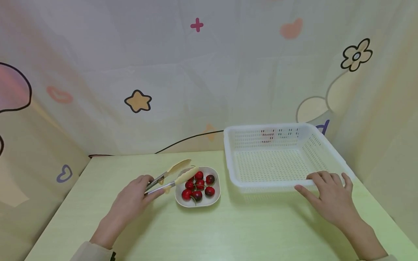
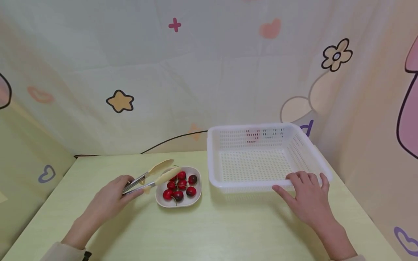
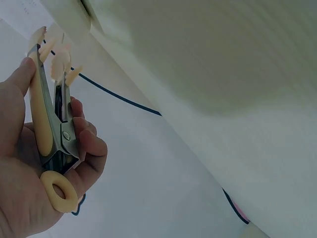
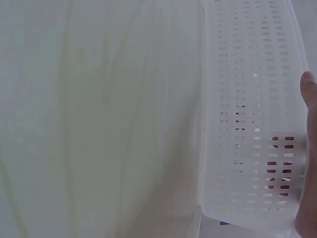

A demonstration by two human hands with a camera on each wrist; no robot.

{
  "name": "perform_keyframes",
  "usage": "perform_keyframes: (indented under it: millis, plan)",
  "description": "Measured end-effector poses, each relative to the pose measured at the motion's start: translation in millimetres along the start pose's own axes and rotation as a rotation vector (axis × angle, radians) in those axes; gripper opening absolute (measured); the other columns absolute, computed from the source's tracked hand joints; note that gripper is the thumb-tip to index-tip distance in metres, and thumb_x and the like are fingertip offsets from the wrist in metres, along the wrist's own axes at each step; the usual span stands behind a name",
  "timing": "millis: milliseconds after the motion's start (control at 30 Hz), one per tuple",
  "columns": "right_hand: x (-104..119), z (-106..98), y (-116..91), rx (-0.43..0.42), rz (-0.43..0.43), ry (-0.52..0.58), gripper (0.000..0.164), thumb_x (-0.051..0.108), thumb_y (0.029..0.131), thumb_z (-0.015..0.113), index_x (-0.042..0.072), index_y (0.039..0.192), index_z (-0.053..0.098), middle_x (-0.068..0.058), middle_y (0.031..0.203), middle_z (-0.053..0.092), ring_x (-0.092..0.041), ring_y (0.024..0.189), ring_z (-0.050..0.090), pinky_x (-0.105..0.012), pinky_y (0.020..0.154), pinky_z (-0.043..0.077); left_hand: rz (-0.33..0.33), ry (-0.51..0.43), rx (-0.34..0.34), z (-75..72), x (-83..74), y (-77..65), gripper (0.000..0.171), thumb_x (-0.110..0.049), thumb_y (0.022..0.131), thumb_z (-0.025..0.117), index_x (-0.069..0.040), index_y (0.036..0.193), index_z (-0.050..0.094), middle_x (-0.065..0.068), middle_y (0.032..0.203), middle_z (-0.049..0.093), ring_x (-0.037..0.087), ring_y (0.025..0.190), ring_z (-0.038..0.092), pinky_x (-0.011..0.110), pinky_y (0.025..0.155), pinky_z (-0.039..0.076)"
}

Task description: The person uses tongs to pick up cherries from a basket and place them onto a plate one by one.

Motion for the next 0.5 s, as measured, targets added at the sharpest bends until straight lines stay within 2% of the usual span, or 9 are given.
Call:
perform_keyframes:
  millis: [200,500]
  plan:
    - [0.9,-1.0,0.8,0.009,0.003,-0.007,0.046,0.050,0.097,0.066,0.007,0.114,0.063,-0.023,0.119,0.060,-0.053,0.115,0.046,-0.077,0.105,0.007,-0.045,-0.027,-0.036,-4.3,9.3,-4.1,0.060,-0.060,0.098,0.061,-0.003,0.117,0.063,0.004,0.099,0.061,0.019,0.081,0.054,0.040,0.069,0.047]
    - [2.4,-2.1,0.8,0.019,0.000,-0.013,0.047,0.050,0.098,0.066,0.007,0.114,0.063,-0.023,0.118,0.060,-0.051,0.116,0.047,-0.077,0.105,0.008,-0.117,-0.071,-0.072,-4.8,24.1,-10.2,0.052,-0.043,0.103,0.063,0.008,0.108,0.058,0.010,0.091,0.057,0.024,0.076,0.053,0.044,0.070,0.047]
Point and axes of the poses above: each hand's wrist, its own y-axis towards the middle knuckle, its own z-axis out of the palm, x = y × z, the point moved 5 cm from there along y, towards the middle knuckle
